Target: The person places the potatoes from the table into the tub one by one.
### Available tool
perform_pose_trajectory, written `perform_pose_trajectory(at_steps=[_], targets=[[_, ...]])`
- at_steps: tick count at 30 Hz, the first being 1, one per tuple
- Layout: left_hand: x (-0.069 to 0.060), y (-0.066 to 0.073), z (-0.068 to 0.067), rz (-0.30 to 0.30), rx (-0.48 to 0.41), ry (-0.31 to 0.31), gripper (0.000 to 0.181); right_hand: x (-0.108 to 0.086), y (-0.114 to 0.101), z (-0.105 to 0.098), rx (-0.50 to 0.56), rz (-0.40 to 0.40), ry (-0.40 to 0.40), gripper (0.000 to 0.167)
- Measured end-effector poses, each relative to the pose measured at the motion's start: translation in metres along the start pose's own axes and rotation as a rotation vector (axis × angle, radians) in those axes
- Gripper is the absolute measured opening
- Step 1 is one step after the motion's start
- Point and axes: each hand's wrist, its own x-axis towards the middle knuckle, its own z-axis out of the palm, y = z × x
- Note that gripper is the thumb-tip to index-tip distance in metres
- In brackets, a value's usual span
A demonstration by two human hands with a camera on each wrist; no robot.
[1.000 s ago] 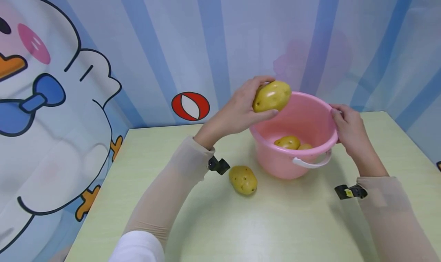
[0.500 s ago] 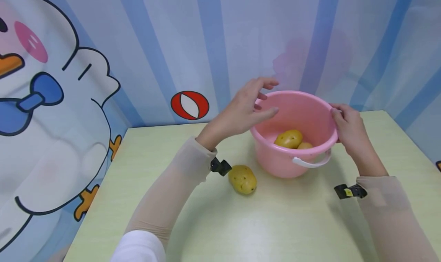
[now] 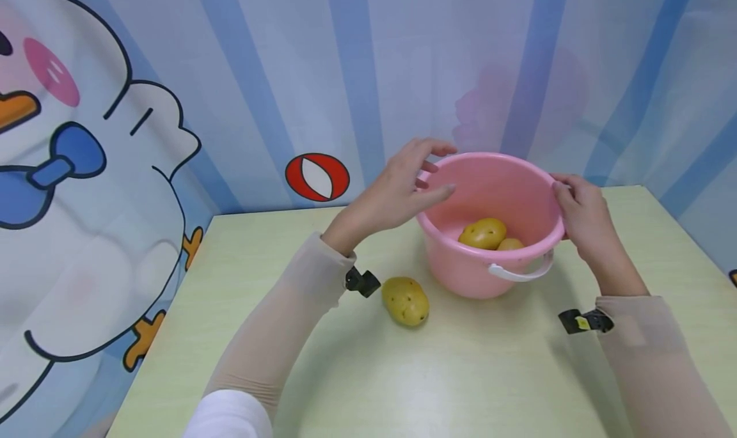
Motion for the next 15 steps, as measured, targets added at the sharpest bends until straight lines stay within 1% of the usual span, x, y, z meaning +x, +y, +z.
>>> perform_pose_trajectory(at_steps=[4,11,15], targets=[[-0.0020,-0.0033,-0.0010,-0.005,0.014,0.015,0.058,-0.0005,-0.0001,-0.0003,0.004,-0.004,-0.003,0.057],[-0.0061,-0.0070,-0.0037,0.027,0.037,0.044,0.058,-0.0015,-0.0004,-0.0013,-0.002,-0.007,-0.002,0.058],[-0.0088,-0.0100,-0.0056,0.033,0.039,0.054,0.057,-0.0013,-0.0001,-0.0015,-0.003,-0.005,-0.002,0.058]])
